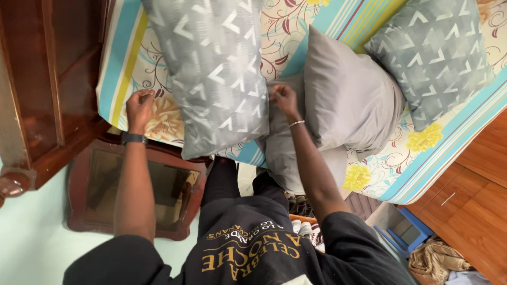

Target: The person smooths the bedspread, retrieves several pillows from a storage space, and arranges the pillows on the bed by hand.

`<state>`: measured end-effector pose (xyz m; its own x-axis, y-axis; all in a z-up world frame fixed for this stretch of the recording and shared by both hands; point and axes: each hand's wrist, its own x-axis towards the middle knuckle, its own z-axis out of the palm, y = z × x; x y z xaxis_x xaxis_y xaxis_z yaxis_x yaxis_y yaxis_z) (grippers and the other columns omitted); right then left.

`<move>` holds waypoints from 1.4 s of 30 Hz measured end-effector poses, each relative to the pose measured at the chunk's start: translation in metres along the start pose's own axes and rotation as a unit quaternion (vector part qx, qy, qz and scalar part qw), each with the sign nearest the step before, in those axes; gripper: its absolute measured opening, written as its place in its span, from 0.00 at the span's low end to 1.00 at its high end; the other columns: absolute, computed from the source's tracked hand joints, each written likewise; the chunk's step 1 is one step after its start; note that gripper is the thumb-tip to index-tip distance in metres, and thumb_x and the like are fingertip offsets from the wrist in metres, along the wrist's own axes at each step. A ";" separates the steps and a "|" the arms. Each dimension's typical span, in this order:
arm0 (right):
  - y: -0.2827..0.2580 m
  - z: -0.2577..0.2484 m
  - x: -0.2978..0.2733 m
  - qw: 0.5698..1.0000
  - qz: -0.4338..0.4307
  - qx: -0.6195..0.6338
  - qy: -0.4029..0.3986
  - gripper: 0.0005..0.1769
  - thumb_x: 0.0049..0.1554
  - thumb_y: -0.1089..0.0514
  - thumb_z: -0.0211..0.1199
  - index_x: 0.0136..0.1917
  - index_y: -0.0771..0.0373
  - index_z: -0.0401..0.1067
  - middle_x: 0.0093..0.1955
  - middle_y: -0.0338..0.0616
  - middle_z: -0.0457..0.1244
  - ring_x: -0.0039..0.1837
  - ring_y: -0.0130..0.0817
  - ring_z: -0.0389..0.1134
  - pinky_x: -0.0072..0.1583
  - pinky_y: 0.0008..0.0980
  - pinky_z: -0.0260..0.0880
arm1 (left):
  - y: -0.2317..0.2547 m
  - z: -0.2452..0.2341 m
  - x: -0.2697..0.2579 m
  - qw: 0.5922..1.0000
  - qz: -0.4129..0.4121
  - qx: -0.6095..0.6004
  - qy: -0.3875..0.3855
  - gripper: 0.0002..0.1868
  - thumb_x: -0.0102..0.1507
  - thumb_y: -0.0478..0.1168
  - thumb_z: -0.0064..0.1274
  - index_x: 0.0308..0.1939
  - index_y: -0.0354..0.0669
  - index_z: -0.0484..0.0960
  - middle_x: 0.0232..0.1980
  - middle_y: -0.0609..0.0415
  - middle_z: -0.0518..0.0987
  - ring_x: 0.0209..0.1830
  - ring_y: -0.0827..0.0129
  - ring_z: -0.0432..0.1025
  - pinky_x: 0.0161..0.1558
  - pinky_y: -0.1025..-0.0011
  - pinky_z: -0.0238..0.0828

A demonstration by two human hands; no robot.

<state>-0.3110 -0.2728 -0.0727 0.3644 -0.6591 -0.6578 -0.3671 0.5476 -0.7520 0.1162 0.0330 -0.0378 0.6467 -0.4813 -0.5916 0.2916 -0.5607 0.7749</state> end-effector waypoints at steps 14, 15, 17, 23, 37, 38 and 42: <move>-0.035 0.057 0.067 0.987 0.130 0.088 0.027 0.19 0.66 0.51 0.63 0.66 0.60 0.77 0.49 0.36 0.61 0.52 0.29 0.56 0.51 0.32 0.53 | 0.061 0.101 0.038 0.986 0.014 0.148 -0.076 0.18 0.66 0.43 0.57 0.52 0.30 0.81 0.52 0.40 0.83 0.50 0.60 0.77 0.52 0.68 0.69; -0.032 0.057 0.065 0.987 0.119 0.106 -0.025 0.17 0.63 0.55 0.64 0.63 0.63 0.76 0.51 0.37 0.65 0.53 0.28 0.63 0.54 0.32 0.61 | 0.063 0.100 0.043 0.987 0.021 0.146 -0.068 0.18 0.66 0.43 0.57 0.52 0.30 0.81 0.52 0.40 0.83 0.50 0.60 0.77 0.52 0.68 0.69; -0.030 0.066 0.053 0.983 0.114 0.126 -0.067 0.16 0.60 0.58 0.64 0.59 0.66 0.74 0.52 0.38 0.69 0.55 0.28 0.69 0.57 0.31 0.70 | 0.049 0.105 0.042 0.986 0.007 0.142 -0.092 0.15 0.66 0.38 0.53 0.50 0.26 0.81 0.48 0.34 0.83 0.45 0.49 0.75 0.48 0.60 0.69; -0.048 0.091 0.048 0.975 0.128 0.151 -0.104 0.16 0.61 0.61 0.59 0.60 0.71 0.73 0.53 0.45 0.70 0.53 0.33 0.71 0.54 0.31 0.75 | 0.022 0.111 0.045 0.986 0.044 0.046 -0.151 0.19 0.64 0.41 0.53 0.57 0.33 0.80 0.54 0.43 0.83 0.52 0.59 0.77 0.52 0.66 0.69; -0.077 0.107 0.046 0.940 -0.175 -0.292 0.007 0.07 0.61 0.65 0.66 0.44 0.74 0.73 0.36 0.48 0.57 0.41 0.25 0.61 0.44 0.29 0.66 | 0.032 0.129 0.024 0.986 0.136 0.091 0.025 0.12 0.66 0.42 0.56 0.40 0.33 0.84 0.36 0.48 0.82 0.34 0.69 0.71 0.38 0.67 0.67; -0.076 0.093 0.051 0.940 -0.178 -0.290 0.013 0.07 0.61 0.65 0.66 0.44 0.74 0.73 0.36 0.48 0.57 0.41 0.25 0.61 0.44 0.29 0.66 | 0.033 0.124 0.027 0.984 0.141 0.103 0.040 0.12 0.66 0.42 0.56 0.40 0.33 0.83 0.35 0.50 0.81 0.33 0.70 0.69 0.38 0.68 0.66; -0.060 0.037 0.049 0.995 -0.064 -0.051 0.054 0.12 0.60 0.57 0.68 0.40 0.68 0.78 0.36 0.32 0.65 0.40 0.21 0.59 0.41 0.25 0.59 | 0.023 0.077 0.025 0.993 0.102 0.034 0.051 0.13 0.69 0.42 0.57 0.38 0.32 0.81 0.33 0.54 0.77 0.31 0.76 0.64 0.35 0.70 0.61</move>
<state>-0.2400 -0.3188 -0.0615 0.3217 -0.7742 -0.5451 -0.4113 0.4043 -0.8169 0.0844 -0.0438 -0.0515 0.7564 -0.5211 -0.3955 0.1005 -0.5048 0.8574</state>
